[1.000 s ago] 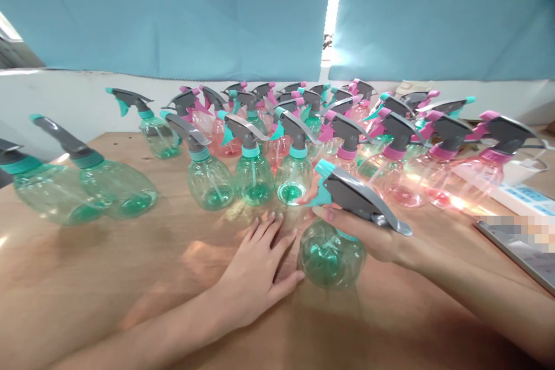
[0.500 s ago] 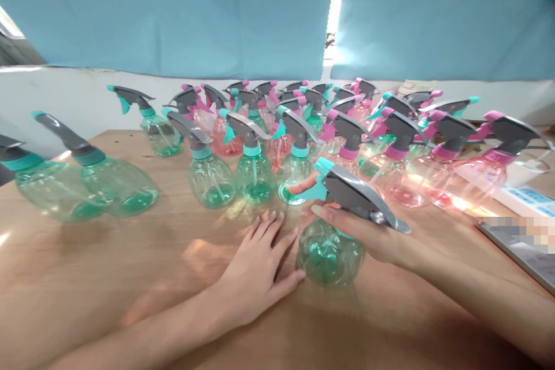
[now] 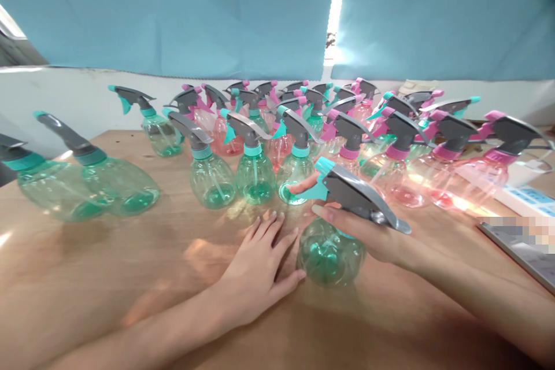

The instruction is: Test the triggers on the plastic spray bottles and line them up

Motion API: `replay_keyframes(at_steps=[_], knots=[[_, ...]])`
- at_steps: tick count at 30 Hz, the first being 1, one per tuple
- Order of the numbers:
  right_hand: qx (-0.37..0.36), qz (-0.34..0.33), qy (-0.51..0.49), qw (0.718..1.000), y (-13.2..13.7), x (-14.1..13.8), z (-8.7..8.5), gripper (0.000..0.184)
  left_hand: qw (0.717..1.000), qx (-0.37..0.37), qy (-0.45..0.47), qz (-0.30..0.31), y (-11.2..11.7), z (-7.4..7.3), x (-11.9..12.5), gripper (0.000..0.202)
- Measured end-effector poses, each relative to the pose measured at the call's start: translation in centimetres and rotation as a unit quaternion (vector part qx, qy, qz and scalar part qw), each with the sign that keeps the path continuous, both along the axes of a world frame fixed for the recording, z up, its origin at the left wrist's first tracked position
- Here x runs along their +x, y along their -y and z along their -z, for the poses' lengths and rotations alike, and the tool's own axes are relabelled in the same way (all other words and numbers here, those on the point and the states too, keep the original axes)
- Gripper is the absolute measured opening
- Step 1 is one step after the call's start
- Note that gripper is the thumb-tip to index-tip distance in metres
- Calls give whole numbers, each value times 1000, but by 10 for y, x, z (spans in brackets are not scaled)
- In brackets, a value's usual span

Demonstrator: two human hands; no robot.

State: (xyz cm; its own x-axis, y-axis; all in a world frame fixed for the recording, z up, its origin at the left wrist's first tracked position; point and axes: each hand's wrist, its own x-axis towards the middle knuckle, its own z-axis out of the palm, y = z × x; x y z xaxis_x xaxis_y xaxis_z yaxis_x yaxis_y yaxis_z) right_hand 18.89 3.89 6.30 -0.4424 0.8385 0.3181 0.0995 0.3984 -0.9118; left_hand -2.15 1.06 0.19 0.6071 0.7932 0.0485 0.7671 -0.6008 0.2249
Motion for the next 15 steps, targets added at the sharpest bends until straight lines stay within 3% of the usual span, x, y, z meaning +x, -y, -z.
replay_keyframes(at_steps=[15], knots=[[-10,-25,-3,1000,0,-1,1,36,1000,-1,0,-4,0,1,0,57]])
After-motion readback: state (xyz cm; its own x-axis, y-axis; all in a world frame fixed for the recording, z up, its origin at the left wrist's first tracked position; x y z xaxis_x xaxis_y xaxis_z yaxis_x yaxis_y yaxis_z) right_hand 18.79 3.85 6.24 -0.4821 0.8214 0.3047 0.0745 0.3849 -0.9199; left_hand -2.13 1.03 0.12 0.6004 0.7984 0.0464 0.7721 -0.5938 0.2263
